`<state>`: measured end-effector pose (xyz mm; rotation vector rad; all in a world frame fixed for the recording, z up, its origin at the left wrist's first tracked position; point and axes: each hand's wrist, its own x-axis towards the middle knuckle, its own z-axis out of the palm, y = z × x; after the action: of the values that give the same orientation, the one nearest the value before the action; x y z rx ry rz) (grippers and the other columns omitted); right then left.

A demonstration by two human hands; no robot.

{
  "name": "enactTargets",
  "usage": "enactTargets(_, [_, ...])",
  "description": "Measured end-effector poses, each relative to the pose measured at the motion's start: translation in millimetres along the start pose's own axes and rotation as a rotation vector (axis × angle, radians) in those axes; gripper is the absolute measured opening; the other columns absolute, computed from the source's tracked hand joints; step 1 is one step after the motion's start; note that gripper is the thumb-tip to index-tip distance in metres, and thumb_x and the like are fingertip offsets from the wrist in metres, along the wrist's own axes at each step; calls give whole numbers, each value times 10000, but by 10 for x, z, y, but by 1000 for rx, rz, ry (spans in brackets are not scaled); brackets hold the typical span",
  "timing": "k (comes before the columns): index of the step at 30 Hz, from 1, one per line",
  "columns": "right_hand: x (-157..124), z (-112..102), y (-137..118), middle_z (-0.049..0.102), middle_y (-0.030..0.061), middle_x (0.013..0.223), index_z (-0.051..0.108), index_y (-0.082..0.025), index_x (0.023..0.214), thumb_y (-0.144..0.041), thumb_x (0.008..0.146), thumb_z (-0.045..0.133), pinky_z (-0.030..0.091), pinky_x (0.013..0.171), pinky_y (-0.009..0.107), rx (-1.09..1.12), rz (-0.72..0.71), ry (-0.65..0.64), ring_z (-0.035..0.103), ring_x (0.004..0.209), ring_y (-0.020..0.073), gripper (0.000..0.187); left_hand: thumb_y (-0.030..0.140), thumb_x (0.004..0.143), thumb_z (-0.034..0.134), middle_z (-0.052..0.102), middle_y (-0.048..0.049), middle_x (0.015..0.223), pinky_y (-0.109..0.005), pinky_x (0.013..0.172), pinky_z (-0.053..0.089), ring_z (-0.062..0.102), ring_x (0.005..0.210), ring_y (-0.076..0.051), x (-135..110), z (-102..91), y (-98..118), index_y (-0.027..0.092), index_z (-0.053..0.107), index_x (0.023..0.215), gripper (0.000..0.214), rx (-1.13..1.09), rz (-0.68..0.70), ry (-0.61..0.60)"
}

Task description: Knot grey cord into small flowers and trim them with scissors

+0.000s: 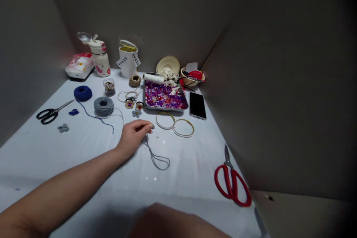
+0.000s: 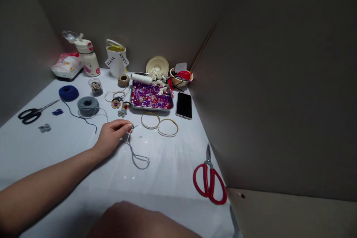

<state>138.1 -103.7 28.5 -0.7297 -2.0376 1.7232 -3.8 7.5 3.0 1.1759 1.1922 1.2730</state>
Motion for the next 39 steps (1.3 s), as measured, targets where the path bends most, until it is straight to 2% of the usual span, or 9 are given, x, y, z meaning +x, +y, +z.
enactTargets(3, [7, -194, -169, 677, 20, 947, 663, -248, 977, -276, 882, 547, 488, 735, 311, -137, 22, 88, 629, 853, 196, 153, 288, 695, 705, 675, -27, 668, -286, 653, 464, 599, 644, -153, -5, 6, 11, 166, 720, 710, 124, -20, -31, -4])
enactTargets(8, [126, -688, -172, 626, 24, 683, 629, -189, 1029, -281, 834, 575, 401, 573, 281, -625, 152, 788, 556, 609, 167, 222, 308, 687, 711, 664, -27, 629, -279, 649, 456, 595, 631, -151, -27, 20, 19, 156, 721, 711, 154, -33, -64, -62])
enactTargets(11, [215, -860, -23, 584, 11, 640, 646, -174, 917, -292, 841, 538, 381, 575, 271, -626, 127, 927, 510, 577, 147, 177, 302, 708, 696, 666, -30, 650, -273, 657, 455, 595, 640, -144, -40, 20, 10, 149, 718, 723, 155, -20, -70, -134])
enactTargets(16, [334, -808, 149, 513, -20, 613, 650, -166, 904, -312, 816, 538, 351, 555, 254, -417, 195, 891, 460, 565, 127, 205, 292, 728, 675, 662, -34, 679, -273, 658, 456, 592, 648, -142, -44, 15, -1, 137, 714, 749, 161, -6, -65, -184])
enactTargets(21, [460, -644, 241, 338, -74, 525, 656, -150, 790, -401, 710, 645, 242, 486, 246, -6, 333, 811, 312, 496, 93, 263, 247, 729, 657, 680, -43, 736, -275, 686, 461, 603, 705, -152, -40, 10, -5, 148, 713, 721, 113, 59, 24, -130])
enactTargets(26, [523, -569, 284, 394, -61, 531, 564, -160, 669, -412, 694, 622, 202, 480, 246, 225, 349, 753, 298, 487, 78, 260, 222, 749, 636, 677, -43, 744, -269, 700, 454, 593, 717, -145, -39, -4, -8, 157, 718, 717, 110, 170, 131, -114])
enactTargets(33, [308, -939, -85, 412, -48, 564, 524, -178, 640, -354, 721, 530, 252, 504, 238, -80, 390, 503, 337, 525, 94, 194, 258, 719, 652, 659, -36, 648, -267, 609, 443, 568, 600, -135, -2, -6, -11, 136, 715, 724, 137, 171, -85, -237])
enactTargets(36, [230, -1164, -247, 420, -38, 580, 513, -186, 630, -353, 746, 512, 283, 517, 241, -258, 360, 463, 363, 547, 107, 203, 248, 703, 667, 635, -31, 591, -260, 588, 427, 543, 566, -121, 0, -14, -4, 120, 714, 725, 138, 123, -220, -376])
enactTargets(39, [200, -1285, -237, 457, -25, 598, 519, -194, 648, -333, 783, 494, 311, 541, 250, -476, 308, 541, 401, 568, 124, 196, 236, 687, 690, 603, -16, 553, -246, 574, 411, 510, 533, -95, -18, -13, 0, 113, 709, 698, 125, 11, -348, -524])
